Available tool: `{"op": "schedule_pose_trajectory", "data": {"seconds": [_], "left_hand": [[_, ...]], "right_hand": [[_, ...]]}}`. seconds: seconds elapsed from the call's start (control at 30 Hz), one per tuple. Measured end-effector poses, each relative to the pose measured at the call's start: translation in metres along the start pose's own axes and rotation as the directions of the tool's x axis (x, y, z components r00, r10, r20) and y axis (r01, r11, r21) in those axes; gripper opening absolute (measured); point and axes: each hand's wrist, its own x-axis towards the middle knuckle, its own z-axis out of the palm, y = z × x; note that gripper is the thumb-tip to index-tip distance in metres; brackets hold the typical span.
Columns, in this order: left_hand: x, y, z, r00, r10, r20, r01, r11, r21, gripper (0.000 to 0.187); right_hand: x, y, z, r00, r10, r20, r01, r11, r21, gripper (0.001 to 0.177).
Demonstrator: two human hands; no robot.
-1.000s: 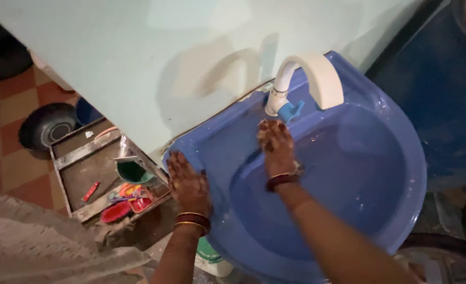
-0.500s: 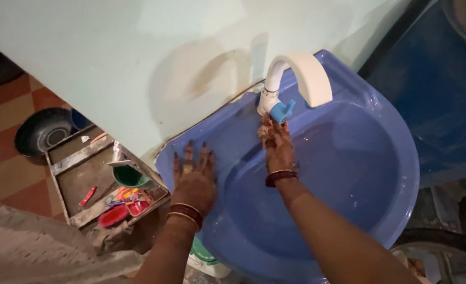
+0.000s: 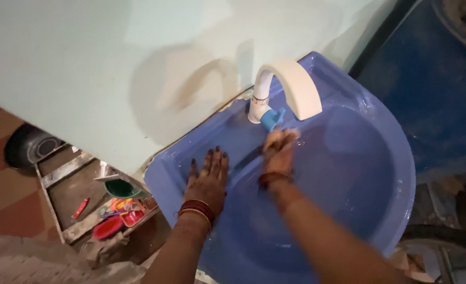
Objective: The person scrubs the interior basin, faucet, and pedestal of a blue bathroom sink using a cloth. They repeatedly wipe the surfaces, rinse the cloth under the running tap, and continue cleaning the sink's exterior and base.
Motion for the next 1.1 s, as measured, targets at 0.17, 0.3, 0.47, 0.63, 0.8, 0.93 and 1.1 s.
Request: {"op": "schedule_pose_trajectory", "data": {"seconds": [0.17, 0.3, 0.47, 0.63, 0.8, 0.93, 1.1], "left_hand": [[0.011, 0.0, 0.002, 0.999, 0.006, 0.052, -0.012, 0.993, 0.115, 0.084], [0.012, 0.0, 0.002, 0.999, 0.023, 0.048, -0.025, 0.998, 0.057, 0.08], [0.012, 0.001, -0.011, 0.986, 0.031, 0.166, -0.039, 0.998, 0.045, 0.089], [0.011, 0.001, -0.012, 0.994, 0.025, 0.111, -0.038, 0.993, 0.111, 0.089], [0.012, 0.002, -0.01, 0.991, 0.018, 0.131, -0.019, 1.0, 0.011, 0.087], [0.012, 0.002, -0.012, 0.986, 0.021, 0.165, -0.03, 0.998, 0.054, 0.087], [0.012, 0.003, -0.019, 0.983, 0.021, 0.182, -0.029, 0.999, 0.044, 0.092]], "right_hand": [[0.068, -0.06, 0.004, 0.994, -0.068, 0.087, -0.052, 0.404, 0.913, 0.015], [-0.007, -0.008, -0.032, 1.0, 0.007, -0.003, 0.007, -0.813, 0.582, 0.024], [-0.073, 0.032, -0.036, 0.759, -0.531, -0.378, -0.495, -0.093, -0.864, 0.046], [-0.009, -0.001, 0.044, 0.731, -0.564, -0.384, -0.547, -0.147, -0.824, 0.043], [-0.013, -0.012, 0.018, 0.944, -0.314, -0.098, -0.327, -0.857, -0.399, 0.036], [-0.052, 0.005, -0.052, 0.972, -0.178, -0.151, -0.173, -0.984, 0.04, 0.035], [0.027, -0.039, -0.01, 0.925, -0.063, -0.374, 0.066, -0.945, 0.321, 0.03]]}}
